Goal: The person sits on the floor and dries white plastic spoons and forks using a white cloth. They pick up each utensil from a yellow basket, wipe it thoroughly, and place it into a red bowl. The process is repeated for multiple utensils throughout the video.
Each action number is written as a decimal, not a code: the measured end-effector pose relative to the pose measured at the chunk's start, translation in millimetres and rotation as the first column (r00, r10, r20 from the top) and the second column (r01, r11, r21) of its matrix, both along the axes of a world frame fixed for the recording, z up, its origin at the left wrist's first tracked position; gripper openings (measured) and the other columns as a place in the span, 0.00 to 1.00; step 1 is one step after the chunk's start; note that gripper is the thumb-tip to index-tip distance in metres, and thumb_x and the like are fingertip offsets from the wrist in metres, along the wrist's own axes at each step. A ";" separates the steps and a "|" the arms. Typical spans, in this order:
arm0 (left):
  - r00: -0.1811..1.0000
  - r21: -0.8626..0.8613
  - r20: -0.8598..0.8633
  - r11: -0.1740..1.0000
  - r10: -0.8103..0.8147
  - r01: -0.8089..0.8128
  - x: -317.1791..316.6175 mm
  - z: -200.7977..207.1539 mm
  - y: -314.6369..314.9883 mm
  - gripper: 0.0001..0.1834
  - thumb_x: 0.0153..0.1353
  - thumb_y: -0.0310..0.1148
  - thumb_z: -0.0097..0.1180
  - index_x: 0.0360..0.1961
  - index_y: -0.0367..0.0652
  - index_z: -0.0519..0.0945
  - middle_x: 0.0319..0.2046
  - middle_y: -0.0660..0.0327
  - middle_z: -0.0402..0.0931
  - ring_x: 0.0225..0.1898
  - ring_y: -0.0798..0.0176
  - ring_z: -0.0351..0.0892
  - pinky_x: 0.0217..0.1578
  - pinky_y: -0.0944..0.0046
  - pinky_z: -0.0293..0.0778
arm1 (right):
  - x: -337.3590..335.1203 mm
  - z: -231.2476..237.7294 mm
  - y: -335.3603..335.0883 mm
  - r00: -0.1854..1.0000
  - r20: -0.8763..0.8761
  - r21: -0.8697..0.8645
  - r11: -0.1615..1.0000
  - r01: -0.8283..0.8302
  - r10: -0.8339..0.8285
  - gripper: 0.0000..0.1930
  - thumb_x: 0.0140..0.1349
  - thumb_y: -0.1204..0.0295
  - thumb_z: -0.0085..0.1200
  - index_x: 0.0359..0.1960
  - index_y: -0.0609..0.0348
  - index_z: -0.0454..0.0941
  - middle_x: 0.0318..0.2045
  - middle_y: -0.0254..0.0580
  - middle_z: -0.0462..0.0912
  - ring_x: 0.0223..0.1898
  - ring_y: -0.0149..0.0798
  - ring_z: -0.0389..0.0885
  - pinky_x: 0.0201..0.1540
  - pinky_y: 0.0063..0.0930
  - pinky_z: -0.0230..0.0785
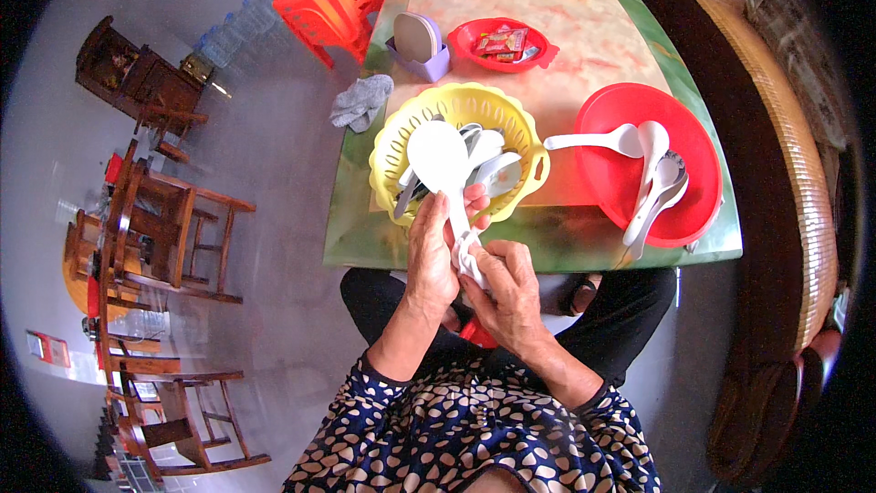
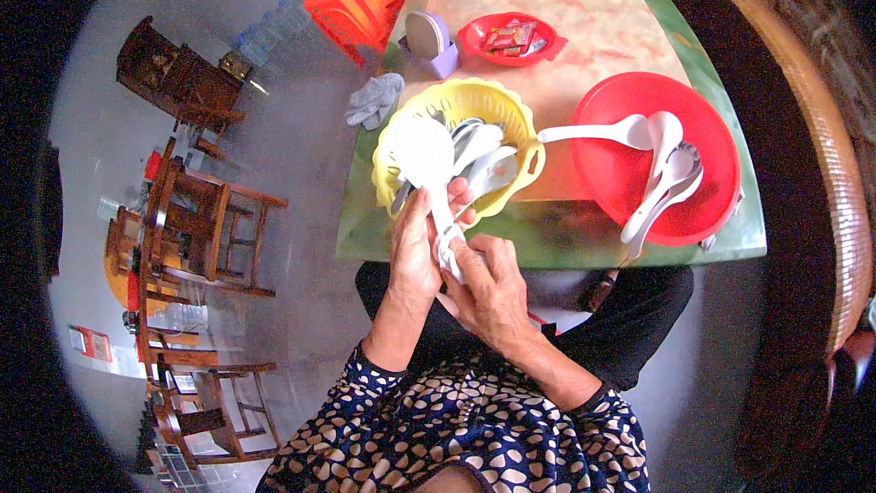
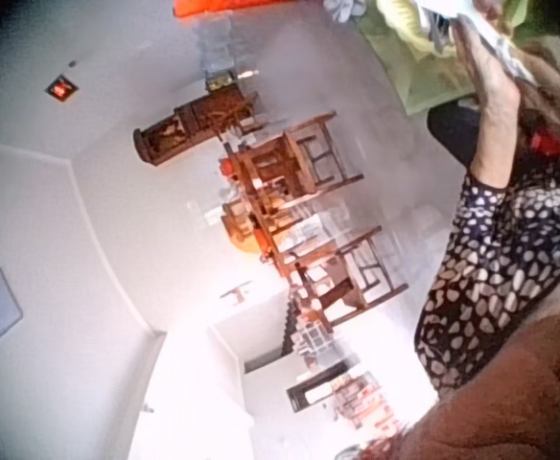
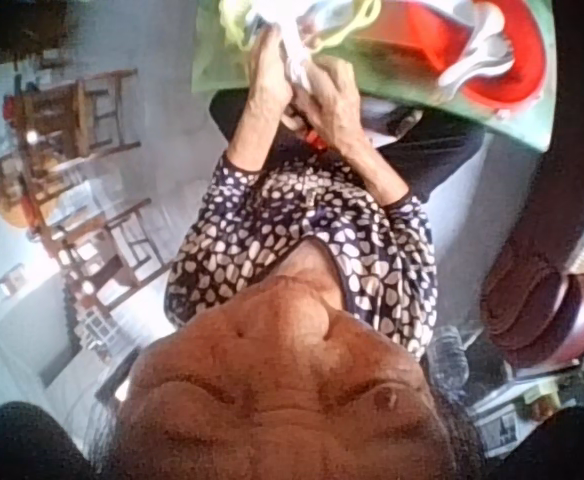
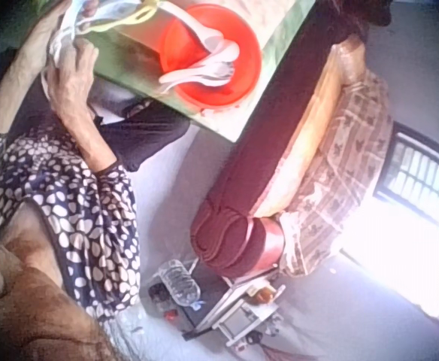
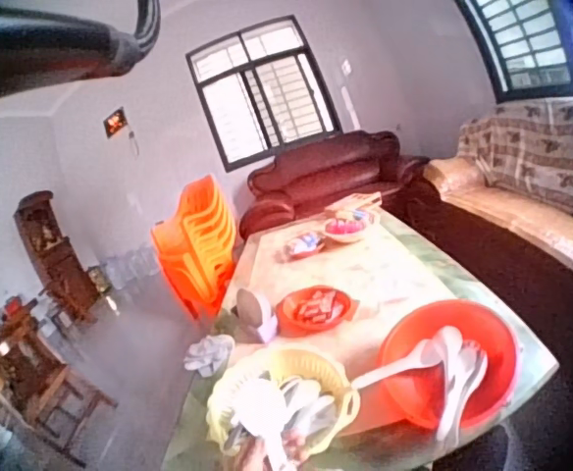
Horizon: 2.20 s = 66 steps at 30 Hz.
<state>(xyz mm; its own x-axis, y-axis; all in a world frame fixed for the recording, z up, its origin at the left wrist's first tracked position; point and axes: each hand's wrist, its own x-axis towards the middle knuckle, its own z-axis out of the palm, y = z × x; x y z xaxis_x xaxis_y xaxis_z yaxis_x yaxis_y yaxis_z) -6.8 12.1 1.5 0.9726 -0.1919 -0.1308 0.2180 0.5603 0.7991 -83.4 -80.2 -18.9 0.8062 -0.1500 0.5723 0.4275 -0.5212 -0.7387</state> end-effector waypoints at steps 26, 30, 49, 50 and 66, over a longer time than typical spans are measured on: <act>0.994 0.127 0.030 0.987 -0.103 0.099 0.6 9.4 3.2 0.17 0.67 0.33 0.41 0.55 0.39 0.66 0.50 0.49 0.73 0.51 0.53 0.75 0.45 0.61 0.72 | 19.9 8.2 -17.4 0.768 -0.554 0.312 0.935 -0.166 0.321 0.14 0.48 0.64 0.53 0.24 0.66 0.76 0.18 0.57 0.77 0.24 0.55 0.79 0.31 0.43 0.69; 0.997 0.162 -0.002 0.984 -0.072 0.071 14.8 15.9 14.3 0.16 0.66 0.33 0.44 0.52 0.39 0.69 0.45 0.52 0.76 0.38 0.61 0.80 0.26 0.70 0.74 | 9.1 -3.0 -14.6 0.735 -0.586 0.192 0.940 -0.282 0.340 0.11 0.47 0.65 0.53 0.24 0.63 0.77 0.22 0.58 0.79 0.27 0.57 0.79 0.35 0.46 0.71; 0.734 0.769 0.617 0.022 -0.282 -0.638 114.4 -11.3 7.6 0.18 0.55 0.21 0.47 0.49 0.36 0.71 0.40 0.46 0.68 0.44 0.43 0.69 0.45 0.51 0.67 | 5.8 -28.5 -61.7 0.815 -0.540 0.230 0.968 -0.100 0.212 0.18 0.49 0.60 0.52 0.27 0.67 0.75 0.25 0.60 0.77 0.29 0.57 0.78 0.36 0.44 0.68; 0.690 0.734 0.650 0.027 -0.318 -0.678 118.4 -19.5 13.2 0.19 0.54 0.20 0.48 0.49 0.37 0.71 0.40 0.47 0.68 0.44 0.43 0.69 0.45 0.51 0.67 | 8.3 -19.3 -64.7 0.784 -0.567 0.275 0.955 -0.109 0.252 0.17 0.49 0.60 0.51 0.26 0.67 0.75 0.24 0.59 0.77 0.29 0.57 0.77 0.35 0.44 0.68; 0.513 0.756 0.637 0.339 -0.575 -0.560 50.7 20.2 -117.6 0.10 0.50 0.27 0.62 0.35 0.39 0.80 0.32 0.57 0.75 0.38 0.57 0.74 0.41 0.60 0.69 | 21.9 -40.3 -92.9 0.812 -0.497 0.460 0.886 -0.053 0.307 0.16 0.50 0.61 0.51 0.28 0.65 0.76 0.23 0.56 0.78 0.26 0.53 0.79 0.33 0.41 0.70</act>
<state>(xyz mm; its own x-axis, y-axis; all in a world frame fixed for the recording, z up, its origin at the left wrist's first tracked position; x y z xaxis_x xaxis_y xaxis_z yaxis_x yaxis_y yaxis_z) 43.9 -105.5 21.6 0.6912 -0.5273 0.4942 -0.7221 -0.5306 0.4439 -61.5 -173.1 -59.2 0.9953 -0.0840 -0.0488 -0.0551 -0.0743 -0.9957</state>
